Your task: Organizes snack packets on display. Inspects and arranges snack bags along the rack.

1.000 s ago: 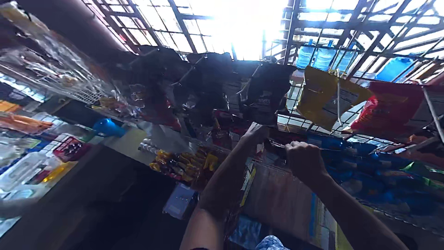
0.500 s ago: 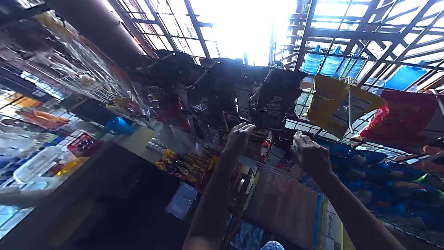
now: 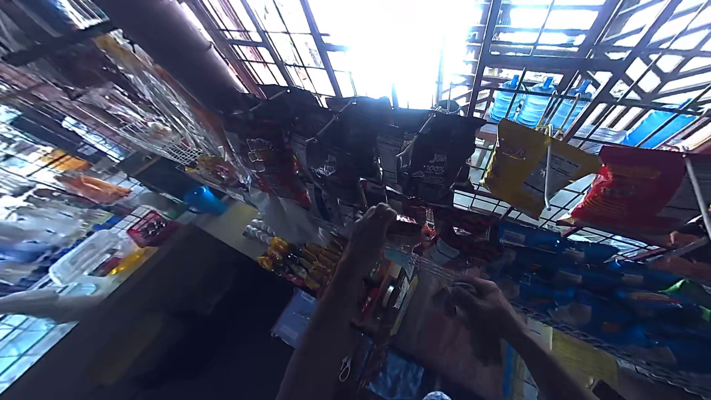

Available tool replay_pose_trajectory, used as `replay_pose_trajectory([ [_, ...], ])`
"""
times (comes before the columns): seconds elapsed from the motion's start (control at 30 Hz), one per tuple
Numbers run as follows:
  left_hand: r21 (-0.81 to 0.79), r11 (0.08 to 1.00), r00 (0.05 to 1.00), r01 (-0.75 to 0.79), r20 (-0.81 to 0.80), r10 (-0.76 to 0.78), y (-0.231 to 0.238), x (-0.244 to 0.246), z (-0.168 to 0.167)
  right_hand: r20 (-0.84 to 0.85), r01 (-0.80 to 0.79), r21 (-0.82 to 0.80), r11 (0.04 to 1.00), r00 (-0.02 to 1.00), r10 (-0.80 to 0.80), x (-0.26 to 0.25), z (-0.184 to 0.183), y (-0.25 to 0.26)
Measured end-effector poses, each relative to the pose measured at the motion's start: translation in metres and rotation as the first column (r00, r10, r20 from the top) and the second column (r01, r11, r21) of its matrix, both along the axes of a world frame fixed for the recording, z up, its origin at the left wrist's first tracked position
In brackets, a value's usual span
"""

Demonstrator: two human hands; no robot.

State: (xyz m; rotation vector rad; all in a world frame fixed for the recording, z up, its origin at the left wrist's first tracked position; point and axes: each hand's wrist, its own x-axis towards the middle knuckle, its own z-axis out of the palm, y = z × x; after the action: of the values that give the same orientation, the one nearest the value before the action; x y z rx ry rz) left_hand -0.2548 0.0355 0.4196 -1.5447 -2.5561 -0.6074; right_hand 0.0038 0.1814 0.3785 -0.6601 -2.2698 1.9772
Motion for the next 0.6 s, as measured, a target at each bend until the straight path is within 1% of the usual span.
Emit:
replay_pose_trajectory([
  [0.03, 0.085, 0.996, 0.999, -0.031, -0.021, 0.033, -0.013, 0.013, 0.001, 0.019, 0.058, -0.169, 0.984, 0.998, -0.055, 0.000, -0.005, -0.004],
  [0.07, 0.163, 0.986, 0.997, -0.033, -0.070, 0.045, -0.027, 0.025, 0.001, 0.058, 0.124, -0.317, 0.940, 0.992, -0.111, -0.001, -0.010, -0.009],
  [0.1, 0.240, 0.971, 0.989, -0.004, -0.141, 0.039, -0.041, 0.036, -0.001, 0.128, 0.196, -0.431, 0.881, 0.979, -0.156, -0.002, -0.012, -0.014],
  [0.17, 0.369, 0.928, 0.968, 0.059, -0.248, 0.037, -0.069, 0.061, -0.002, 0.238, 0.326, -0.586, 0.742, 0.944, -0.226, -0.006, -0.021, -0.021],
  [0.2, 0.414, 0.907, 0.963, 0.071, -0.265, 0.046, -0.082, 0.074, -0.002, 0.234, 0.349, -0.665, 0.660, 0.937, -0.259, -0.007, -0.030, -0.024],
  [0.23, 0.440, 0.895, 0.962, 0.076, -0.268, 0.050, -0.094, 0.088, 0.000, 0.198, 0.325, -0.744, 0.583, 0.942, -0.272, -0.007, -0.041, -0.024],
  [0.27, 0.457, 0.886, 0.963, 0.083, -0.266, 0.047, -0.106, 0.101, 0.002, 0.164, 0.283, -0.800, 0.529, 0.951, -0.260, -0.007, -0.049, -0.024],
  [0.3, 0.465, 0.881, 0.963, 0.081, -0.265, 0.052, -0.116, 0.114, 0.003, 0.152, 0.247, -0.831, 0.498, 0.963, -0.224, -0.006, -0.054, -0.023],
  [0.33, 0.466, 0.882, 0.963, 0.067, -0.261, 0.065, -0.127, 0.126, 0.004, 0.154, 0.220, -0.844, 0.489, 0.973, -0.172, -0.005, -0.056, -0.023],
  [0.4, 0.485, 0.874, 0.973, 0.028, -0.213, 0.087, -0.144, 0.146, 0.000, 0.140, 0.164, -0.847, 0.506, 0.986, -0.086, 0.000, -0.062, -0.024],
  [0.43, 0.501, 0.866, 0.979, 0.001, -0.177, 0.101, -0.150, 0.155, -0.003, 0.118, 0.145, -0.839, 0.525, 0.989, -0.084, 0.002, -0.064, -0.022],
  [0.53, 0.545, 0.832, 0.985, -0.105, -0.056, 0.161, -0.165, 0.176, -0.008, -0.010, 0.103, -0.830, 0.549, 0.980, -0.198, 0.000, -0.070, -0.006],
  [0.57, 0.552, 0.824, 0.984, -0.128, -0.033, 0.176, -0.168, 0.182, -0.009, -0.067, 0.051, -0.818, 0.573, 0.981, -0.184, -0.001, -0.070, -0.001],
  [0.6, 0.557, 0.818, 0.984, -0.142, -0.013, 0.180, -0.169, 0.188, -0.010, -0.096, 0.011, -0.764, 0.645, 0.987, -0.131, 0.000, -0.064, 0.001],
])
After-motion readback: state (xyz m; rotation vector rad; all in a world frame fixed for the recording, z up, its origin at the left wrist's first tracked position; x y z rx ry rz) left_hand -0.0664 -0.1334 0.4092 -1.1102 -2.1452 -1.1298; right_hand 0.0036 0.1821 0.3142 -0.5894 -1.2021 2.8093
